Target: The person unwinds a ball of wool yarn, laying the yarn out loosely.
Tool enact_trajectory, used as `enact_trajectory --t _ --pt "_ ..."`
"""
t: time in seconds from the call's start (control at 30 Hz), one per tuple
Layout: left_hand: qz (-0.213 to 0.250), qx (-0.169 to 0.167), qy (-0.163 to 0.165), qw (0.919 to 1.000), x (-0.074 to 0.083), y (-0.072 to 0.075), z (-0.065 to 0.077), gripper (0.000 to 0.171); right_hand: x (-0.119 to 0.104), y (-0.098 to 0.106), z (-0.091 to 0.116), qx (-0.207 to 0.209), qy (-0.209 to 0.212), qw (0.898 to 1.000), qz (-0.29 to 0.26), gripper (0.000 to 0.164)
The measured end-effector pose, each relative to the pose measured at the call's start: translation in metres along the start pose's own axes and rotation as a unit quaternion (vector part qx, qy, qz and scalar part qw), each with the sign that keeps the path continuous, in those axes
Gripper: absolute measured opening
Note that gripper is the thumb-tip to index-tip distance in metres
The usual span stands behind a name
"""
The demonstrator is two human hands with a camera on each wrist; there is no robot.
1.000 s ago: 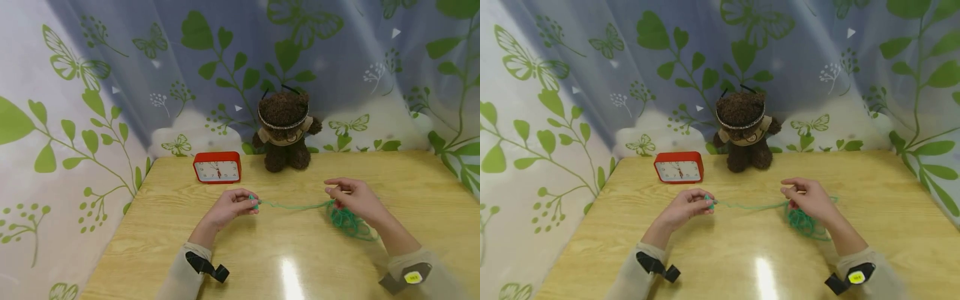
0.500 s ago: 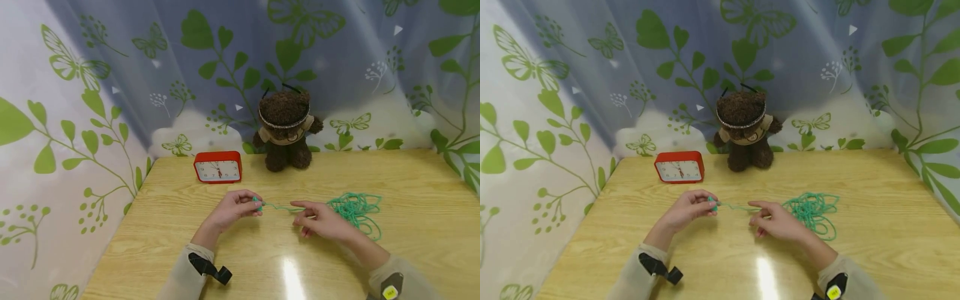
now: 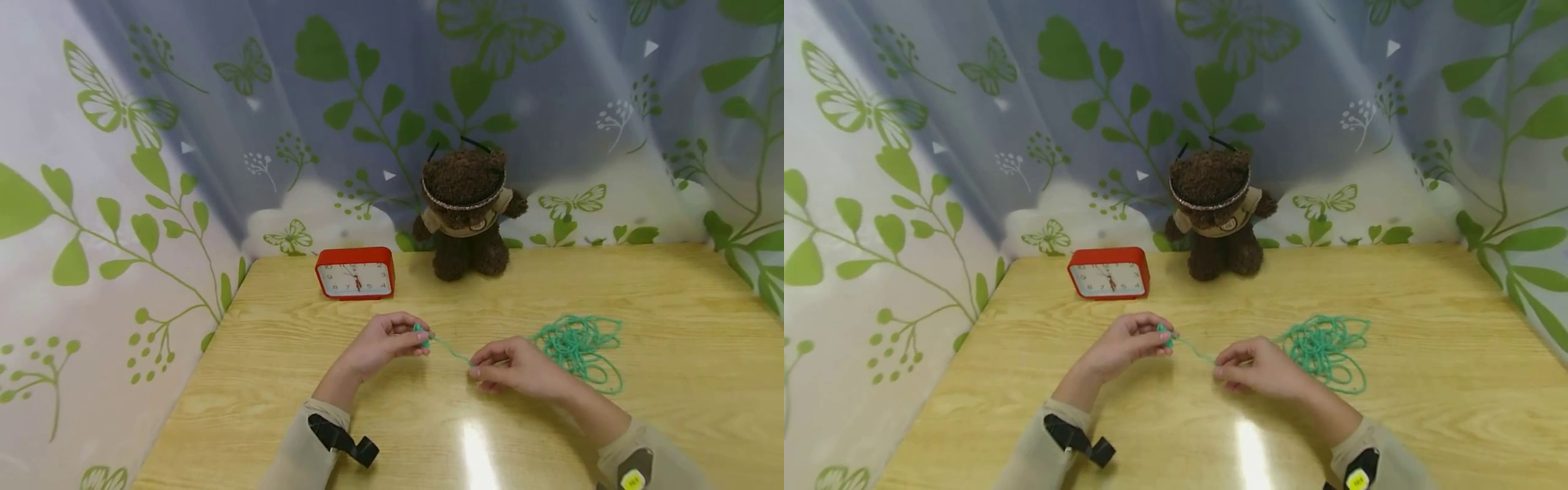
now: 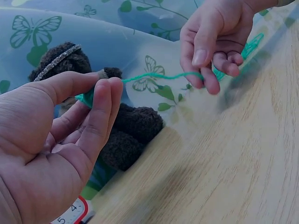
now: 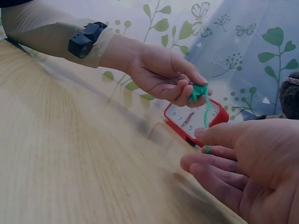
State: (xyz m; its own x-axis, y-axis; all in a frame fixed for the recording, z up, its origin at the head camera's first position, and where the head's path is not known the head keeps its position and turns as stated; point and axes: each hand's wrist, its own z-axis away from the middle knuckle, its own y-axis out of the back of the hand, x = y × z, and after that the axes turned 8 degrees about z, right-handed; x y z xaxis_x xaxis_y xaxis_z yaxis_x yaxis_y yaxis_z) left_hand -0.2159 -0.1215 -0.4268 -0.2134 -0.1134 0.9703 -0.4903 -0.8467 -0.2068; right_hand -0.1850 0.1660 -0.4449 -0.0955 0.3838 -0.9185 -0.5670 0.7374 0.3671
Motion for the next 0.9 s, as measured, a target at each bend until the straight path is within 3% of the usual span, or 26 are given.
enact_trajectory --t 0.57,0.9 --pt "-0.004 0.014 -0.014 0.9998 0.004 0.003 0.001 0.022 -0.021 0.047 0.021 0.137 0.008 0.990 0.023 0.035" --pt "0.013 0.030 -0.008 0.9994 0.005 0.004 0.001 0.020 -0.021 0.071 0.034 0.179 0.008 0.983 0.040 0.032"
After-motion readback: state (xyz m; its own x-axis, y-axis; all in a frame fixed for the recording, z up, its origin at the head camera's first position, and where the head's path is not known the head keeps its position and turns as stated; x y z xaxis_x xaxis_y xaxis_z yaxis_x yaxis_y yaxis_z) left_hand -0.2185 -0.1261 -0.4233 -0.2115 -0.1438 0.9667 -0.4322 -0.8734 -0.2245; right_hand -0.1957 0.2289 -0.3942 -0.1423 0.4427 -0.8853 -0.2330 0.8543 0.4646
